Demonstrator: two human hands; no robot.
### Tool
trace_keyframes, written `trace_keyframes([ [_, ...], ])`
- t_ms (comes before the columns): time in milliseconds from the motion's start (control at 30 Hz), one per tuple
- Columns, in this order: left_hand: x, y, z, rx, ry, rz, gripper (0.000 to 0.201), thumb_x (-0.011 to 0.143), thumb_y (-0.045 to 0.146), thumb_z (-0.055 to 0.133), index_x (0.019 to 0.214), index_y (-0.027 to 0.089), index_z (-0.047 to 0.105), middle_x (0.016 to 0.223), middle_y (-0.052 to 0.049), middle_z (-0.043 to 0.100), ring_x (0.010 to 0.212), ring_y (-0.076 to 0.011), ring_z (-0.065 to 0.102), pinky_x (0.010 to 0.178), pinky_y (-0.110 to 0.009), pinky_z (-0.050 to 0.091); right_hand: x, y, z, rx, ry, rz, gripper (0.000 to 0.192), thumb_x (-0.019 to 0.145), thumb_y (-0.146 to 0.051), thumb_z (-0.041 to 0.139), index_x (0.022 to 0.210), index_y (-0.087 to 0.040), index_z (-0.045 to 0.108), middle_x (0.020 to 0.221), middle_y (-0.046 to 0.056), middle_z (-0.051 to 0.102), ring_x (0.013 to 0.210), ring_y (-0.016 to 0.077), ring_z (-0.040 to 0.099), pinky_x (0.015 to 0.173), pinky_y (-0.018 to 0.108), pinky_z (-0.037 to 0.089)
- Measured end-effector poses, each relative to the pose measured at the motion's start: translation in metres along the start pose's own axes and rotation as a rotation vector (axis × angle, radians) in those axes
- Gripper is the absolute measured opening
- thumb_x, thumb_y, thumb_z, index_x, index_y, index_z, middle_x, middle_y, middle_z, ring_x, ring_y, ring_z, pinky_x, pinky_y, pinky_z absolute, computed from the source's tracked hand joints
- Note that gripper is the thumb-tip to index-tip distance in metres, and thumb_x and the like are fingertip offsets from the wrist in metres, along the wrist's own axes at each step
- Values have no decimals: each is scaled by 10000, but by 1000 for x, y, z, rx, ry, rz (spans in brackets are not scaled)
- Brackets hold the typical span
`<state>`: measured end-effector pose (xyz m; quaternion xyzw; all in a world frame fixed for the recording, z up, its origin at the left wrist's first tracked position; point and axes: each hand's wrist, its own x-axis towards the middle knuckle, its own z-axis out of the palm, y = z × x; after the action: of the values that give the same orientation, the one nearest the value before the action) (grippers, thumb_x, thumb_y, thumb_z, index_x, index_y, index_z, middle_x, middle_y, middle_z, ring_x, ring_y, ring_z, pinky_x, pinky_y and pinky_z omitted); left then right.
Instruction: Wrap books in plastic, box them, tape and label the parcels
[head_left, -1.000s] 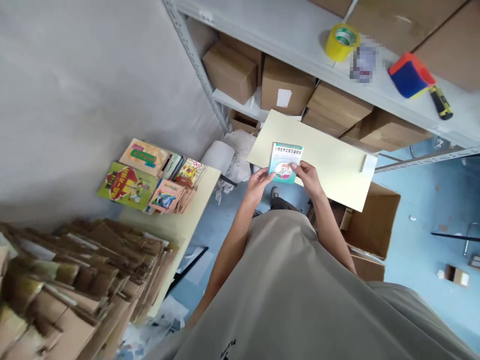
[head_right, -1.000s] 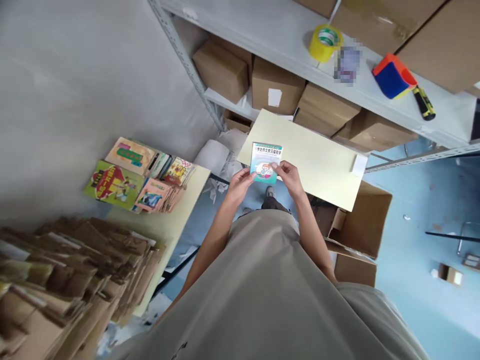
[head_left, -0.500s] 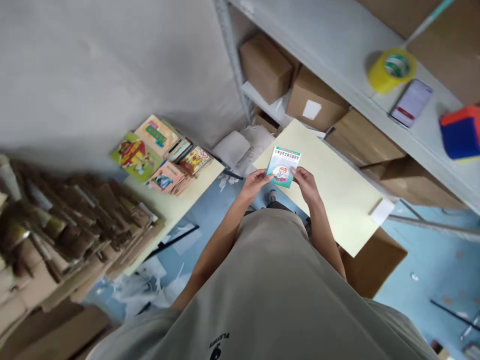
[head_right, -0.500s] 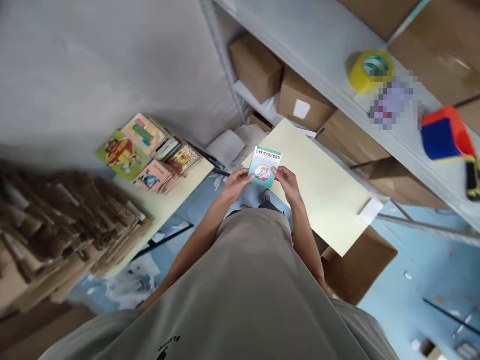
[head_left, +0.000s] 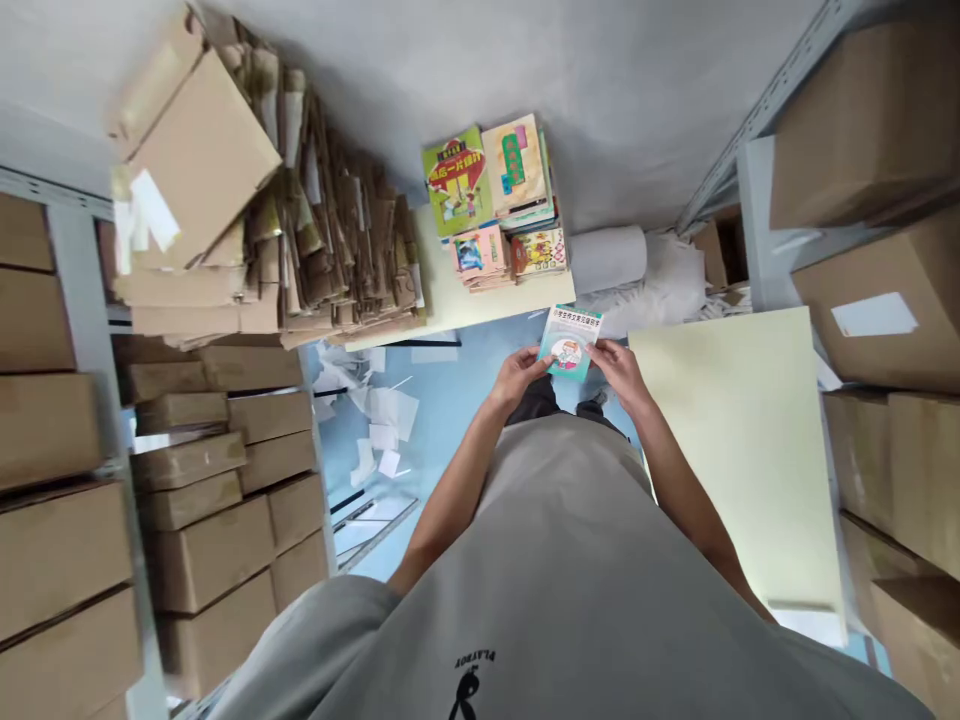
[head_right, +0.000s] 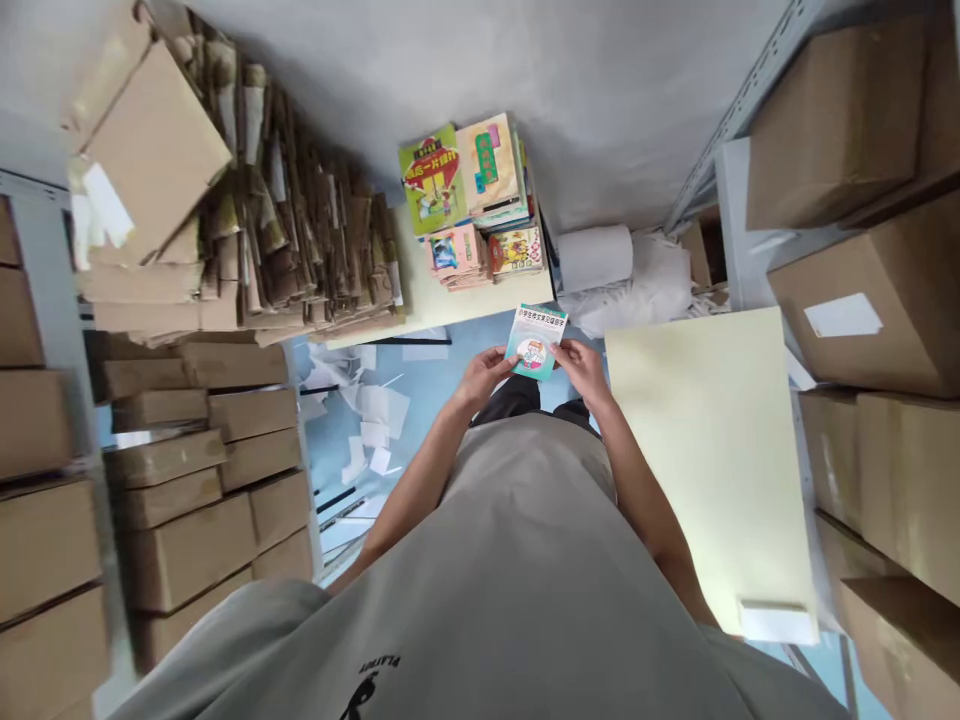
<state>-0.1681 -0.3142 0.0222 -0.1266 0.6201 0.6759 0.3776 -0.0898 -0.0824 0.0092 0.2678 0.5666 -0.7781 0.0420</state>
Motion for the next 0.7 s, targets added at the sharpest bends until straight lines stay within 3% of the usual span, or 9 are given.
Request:
trace_keyframes([
  [167,34,25,-17,0,-16,22,804,589,748,1176,1076,190,865,1044,-67,911,974,-246,830,1014,-417,640,28,-13,24,-8,43,6,730,767,-935,993,960,-251,824,959,62,858,925,260,780,868,374,649],
  [400,118,78,-35,104,-70,187,736,624,749,1143,1042,207,873,1094,-85,920,1048,-287,830,1022,-433,671,62,-32,63,0,221,39,758,773,-949,977,980,-249,774,976,57,855,944,264,810,953,398,690],
  [567,172,110,-55,350,-52,290,533,851,547,1048,1194,172,886,1302,-188,915,1215,-389,857,1140,-533,679,111,-32,94,1,363,227,499,1049,-666,924,895,-233,729,904,53,841,909,227,851,957,328,680],
  [700,199,144,-88,507,12,382,375,1014,395,869,1310,166,866,1446,-205,882,1386,-392,825,1218,-530,659,162,-27,123,-7,472,361,406,1181,-435,808,848,-232,693,895,65,861,923,206,863,918,265,669],
])
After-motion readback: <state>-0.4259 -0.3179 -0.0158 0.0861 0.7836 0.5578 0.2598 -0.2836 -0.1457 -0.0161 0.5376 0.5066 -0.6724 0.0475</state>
